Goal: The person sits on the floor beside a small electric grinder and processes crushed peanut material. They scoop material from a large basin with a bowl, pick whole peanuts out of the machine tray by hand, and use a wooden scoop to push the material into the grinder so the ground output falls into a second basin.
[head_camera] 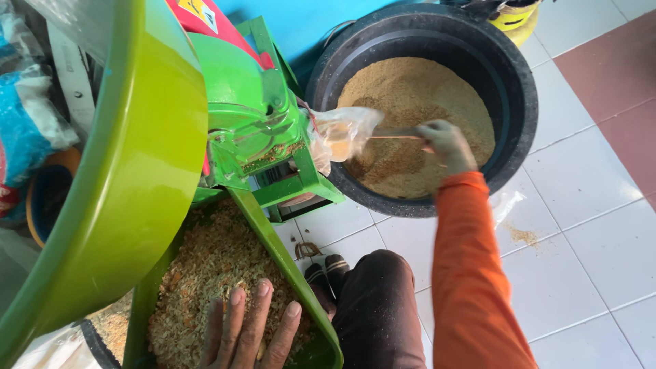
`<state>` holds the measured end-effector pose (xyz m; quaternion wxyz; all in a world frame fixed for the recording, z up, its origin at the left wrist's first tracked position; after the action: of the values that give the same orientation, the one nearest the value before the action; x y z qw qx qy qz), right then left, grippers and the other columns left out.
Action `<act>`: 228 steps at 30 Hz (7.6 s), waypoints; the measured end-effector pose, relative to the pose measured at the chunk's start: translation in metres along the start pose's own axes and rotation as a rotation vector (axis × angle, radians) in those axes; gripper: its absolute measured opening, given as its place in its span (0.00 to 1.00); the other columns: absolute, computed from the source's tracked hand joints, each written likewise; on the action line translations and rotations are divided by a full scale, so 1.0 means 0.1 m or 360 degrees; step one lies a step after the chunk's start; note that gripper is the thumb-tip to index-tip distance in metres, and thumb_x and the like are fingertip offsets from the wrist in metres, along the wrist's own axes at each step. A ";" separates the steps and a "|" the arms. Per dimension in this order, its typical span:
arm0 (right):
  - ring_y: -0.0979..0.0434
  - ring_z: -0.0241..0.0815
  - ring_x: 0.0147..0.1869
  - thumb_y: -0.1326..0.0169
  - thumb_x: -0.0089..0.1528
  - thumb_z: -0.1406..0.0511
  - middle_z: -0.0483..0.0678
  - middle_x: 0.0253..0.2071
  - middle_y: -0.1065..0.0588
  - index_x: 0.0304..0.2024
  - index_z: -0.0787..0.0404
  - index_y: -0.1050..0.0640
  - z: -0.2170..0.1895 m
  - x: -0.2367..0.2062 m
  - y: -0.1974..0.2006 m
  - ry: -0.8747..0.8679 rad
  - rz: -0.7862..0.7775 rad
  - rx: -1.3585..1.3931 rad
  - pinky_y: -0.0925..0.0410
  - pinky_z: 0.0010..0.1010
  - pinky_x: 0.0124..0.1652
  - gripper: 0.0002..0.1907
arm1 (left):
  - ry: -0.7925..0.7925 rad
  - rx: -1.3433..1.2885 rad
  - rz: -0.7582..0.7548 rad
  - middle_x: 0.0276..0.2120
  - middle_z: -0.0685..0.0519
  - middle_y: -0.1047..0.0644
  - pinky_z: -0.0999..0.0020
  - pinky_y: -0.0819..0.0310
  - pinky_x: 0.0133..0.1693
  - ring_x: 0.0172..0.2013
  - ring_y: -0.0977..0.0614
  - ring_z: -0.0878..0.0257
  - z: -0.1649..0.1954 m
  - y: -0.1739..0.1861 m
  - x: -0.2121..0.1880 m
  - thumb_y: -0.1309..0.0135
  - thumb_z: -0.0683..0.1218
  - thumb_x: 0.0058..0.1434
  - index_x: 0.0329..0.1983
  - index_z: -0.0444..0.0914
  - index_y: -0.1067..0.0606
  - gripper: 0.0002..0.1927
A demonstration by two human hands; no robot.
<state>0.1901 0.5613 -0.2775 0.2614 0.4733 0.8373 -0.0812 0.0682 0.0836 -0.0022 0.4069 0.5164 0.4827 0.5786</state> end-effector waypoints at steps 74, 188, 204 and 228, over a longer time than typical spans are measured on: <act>0.31 0.33 0.28 0.50 0.69 0.69 0.54 0.36 0.24 0.50 0.70 0.28 1.07 -1.48 -1.00 -0.0561 0.0013 0.1500 0.36 0.20 0.27 0.10 | -0.0220 -0.0164 0.0151 0.69 0.29 0.41 0.33 0.43 0.65 0.69 0.42 0.31 0.09 0.48 0.46 0.43 0.68 0.57 0.68 0.32 0.34 0.46; 0.20 0.49 0.41 0.41 0.62 0.69 0.52 0.37 0.23 0.43 0.65 0.20 -1.76 -4.78 -1.55 0.1855 0.0322 -0.1799 0.23 0.33 0.37 0.08 | 0.0178 -0.0771 0.0312 0.38 0.52 0.22 0.54 0.30 0.52 0.46 0.20 0.52 -0.80 0.28 -0.11 0.40 0.37 0.53 0.40 0.38 0.19 0.11; 0.19 0.44 0.36 0.40 0.63 0.69 0.52 0.37 0.22 0.44 0.67 0.19 -1.84 -4.96 -1.26 0.1874 0.0399 -0.1743 0.24 0.30 0.34 0.08 | 0.0224 -0.0126 -0.0024 0.42 0.41 0.21 0.61 0.19 0.33 0.34 0.17 0.55 -1.37 0.05 0.57 0.44 0.36 0.60 0.47 0.31 0.22 0.11; 0.17 0.40 0.36 0.36 0.57 0.65 0.46 0.39 0.21 0.43 0.57 0.17 -1.76 -5.34 -0.93 0.1487 0.0579 -0.1738 0.24 0.31 0.33 0.11 | -0.0160 -0.0214 -0.0175 0.39 0.43 0.18 0.51 0.22 0.46 0.44 0.17 0.49 -1.55 -0.45 1.45 0.43 0.35 0.53 0.37 0.42 0.15 0.13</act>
<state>0.2711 0.1782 0.1363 0.0854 0.3925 0.6907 0.6013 -0.1060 0.2116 -0.0165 0.4954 0.4890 0.4495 0.5598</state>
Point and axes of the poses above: each hand's wrist, its own x-axis towards the middle knuckle, its own y-axis out of the back of the hand, z = x × y, the point moved 1 cm from there along x, towards the middle knuckle
